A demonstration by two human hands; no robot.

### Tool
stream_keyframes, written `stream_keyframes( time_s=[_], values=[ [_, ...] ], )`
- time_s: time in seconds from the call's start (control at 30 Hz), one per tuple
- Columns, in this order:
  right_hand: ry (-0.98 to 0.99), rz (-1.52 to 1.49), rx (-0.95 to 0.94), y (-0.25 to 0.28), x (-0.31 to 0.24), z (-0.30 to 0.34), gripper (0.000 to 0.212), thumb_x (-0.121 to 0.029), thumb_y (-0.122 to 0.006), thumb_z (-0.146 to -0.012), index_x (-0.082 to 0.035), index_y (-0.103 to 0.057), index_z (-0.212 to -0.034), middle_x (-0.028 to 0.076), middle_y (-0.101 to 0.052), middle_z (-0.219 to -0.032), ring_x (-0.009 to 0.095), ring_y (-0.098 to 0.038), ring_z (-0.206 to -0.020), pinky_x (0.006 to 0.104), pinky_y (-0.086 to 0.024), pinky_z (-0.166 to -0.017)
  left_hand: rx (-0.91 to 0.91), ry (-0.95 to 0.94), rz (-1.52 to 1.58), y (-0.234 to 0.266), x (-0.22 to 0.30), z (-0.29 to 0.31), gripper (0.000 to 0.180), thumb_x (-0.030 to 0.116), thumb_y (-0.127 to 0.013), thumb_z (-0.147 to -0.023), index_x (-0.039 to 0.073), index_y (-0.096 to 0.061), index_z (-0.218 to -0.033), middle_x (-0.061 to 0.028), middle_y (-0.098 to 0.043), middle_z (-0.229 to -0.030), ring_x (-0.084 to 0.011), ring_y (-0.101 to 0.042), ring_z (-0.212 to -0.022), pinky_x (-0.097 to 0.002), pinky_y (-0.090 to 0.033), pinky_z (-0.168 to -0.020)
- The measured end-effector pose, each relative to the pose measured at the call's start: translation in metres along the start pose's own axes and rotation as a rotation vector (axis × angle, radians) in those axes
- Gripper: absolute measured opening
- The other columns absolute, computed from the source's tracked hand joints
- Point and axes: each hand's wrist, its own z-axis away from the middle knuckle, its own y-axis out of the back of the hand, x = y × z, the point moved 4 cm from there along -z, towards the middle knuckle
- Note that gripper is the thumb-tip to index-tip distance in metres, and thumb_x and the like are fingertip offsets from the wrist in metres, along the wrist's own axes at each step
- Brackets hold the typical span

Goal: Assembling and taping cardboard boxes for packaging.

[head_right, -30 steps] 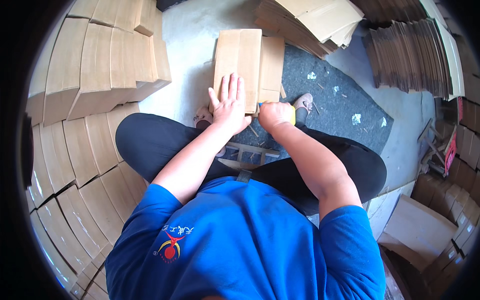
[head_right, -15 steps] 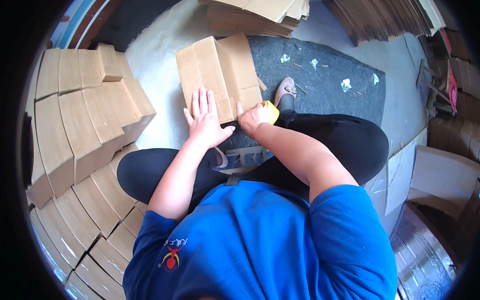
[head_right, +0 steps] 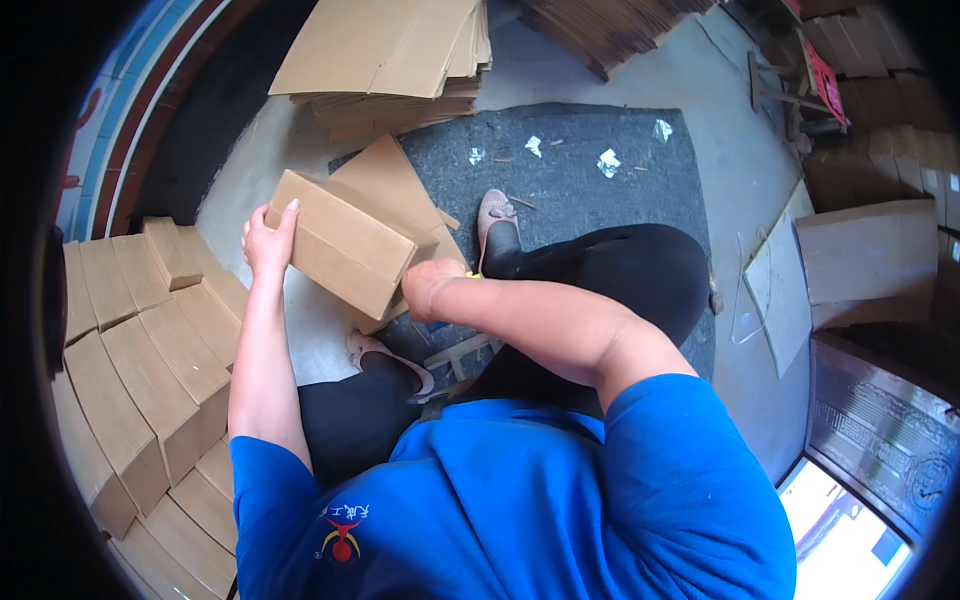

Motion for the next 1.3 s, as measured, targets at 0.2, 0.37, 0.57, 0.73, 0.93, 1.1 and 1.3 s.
stream_keyframes(
  time_s=[0.2,0.37,0.57,0.73,0.93,1.1,1.3],
  values=[
    [-0.113,0.130,0.110,0.094,0.048,-0.004,0.030,-0.017,-0.068,-0.079,-0.010,-0.075,-0.108,0.012,-0.071,-0.115,0.025,-0.068,-0.109,0.0356,-0.054,-0.088,0.104,0.300,0.666,-0.002,-0.047,0.035,0.048,0.042,-0.074,-0.087,-0.002,-0.058,-0.096,-0.0107,-0.062,-0.092,-0.0177,-0.058,-0.081,-0.0312,-0.050,-0.076],
    [-0.111,0.324,0.237,0.087,0.077,-0.043,0.029,-0.017,-0.065,-0.086,-0.013,-0.073,-0.114,0.007,-0.070,-0.119,0.025,-0.067,-0.110,0.0389,-0.052,-0.088,0.163,0.512,0.915,-0.068,-0.059,0.102,0.042,0.040,-0.071,-0.090,0.003,-0.051,-0.090,-0.0065,-0.061,-0.086,-0.0133,-0.056,-0.077,-0.0296,-0.049,-0.071],
    [-0.349,0.311,0.372,0.142,0.099,-0.011,0.027,-0.020,-0.063,-0.086,-0.016,-0.074,-0.109,0.007,-0.071,-0.116,0.025,-0.067,-0.110,0.0392,-0.054,-0.086,0.112,0.536,0.944,-0.071,-0.054,0.090,0.043,0.043,-0.071,-0.090,0.005,-0.052,-0.092,-0.0036,-0.058,-0.084,-0.0130,-0.053,-0.077,-0.0295,-0.047,-0.071],
    [-0.235,0.299,0.652,0.219,0.092,0.076,0.054,-0.051,-0.077,-0.073,0.000,-0.073,-0.088,0.018,-0.072,-0.086,0.033,-0.071,-0.082,0.0402,-0.056,-0.073,0.051,0.496,0.218,-0.041,-0.023,0.096,0.037,0.047,-0.060,-0.091,0.016,-0.061,-0.111,-0.0117,-0.054,-0.124,-0.0333,-0.051,-0.117,-0.0510,-0.039,-0.098],
    [0.316,-0.395,0.626,0.197,0.036,0.109,0.055,-0.051,-0.076,-0.081,0.000,-0.070,-0.101,0.010,-0.067,-0.080,0.015,-0.066,-0.076,0.0291,-0.055,-0.070,-0.297,0.392,1.407,0.001,0.046,0.123,0.054,0.055,-0.044,-0.100,0.004,-0.062,-0.105,-0.0069,-0.062,-0.095,-0.0177,-0.060,-0.090,-0.0336,-0.049,-0.083],
    [0.411,-0.383,0.467,0.163,0.011,0.087,0.047,-0.045,-0.077,-0.082,-0.003,-0.071,-0.103,0.004,-0.066,-0.082,0.013,-0.063,-0.080,0.0302,-0.052,-0.076,-0.740,0.402,2.048,0.020,0.062,0.135,0.066,0.063,-0.034,-0.100,0.004,-0.061,-0.109,-0.0066,-0.063,-0.099,-0.0168,-0.059,-0.092,-0.0335,-0.047,-0.087],
    [0.420,-0.456,0.412,0.147,0.035,0.061,0.041,-0.041,-0.076,-0.085,-0.003,-0.071,-0.101,0.000,-0.065,-0.081,0.009,-0.059,-0.079,0.0279,-0.051,-0.074,-0.876,0.374,2.064,0.019,0.049,0.142,0.052,0.048,-0.038,-0.104,0.003,-0.062,-0.115,-0.0076,-0.064,-0.105,-0.0189,-0.059,-0.101,-0.0349,-0.046,-0.096]
  ],
)
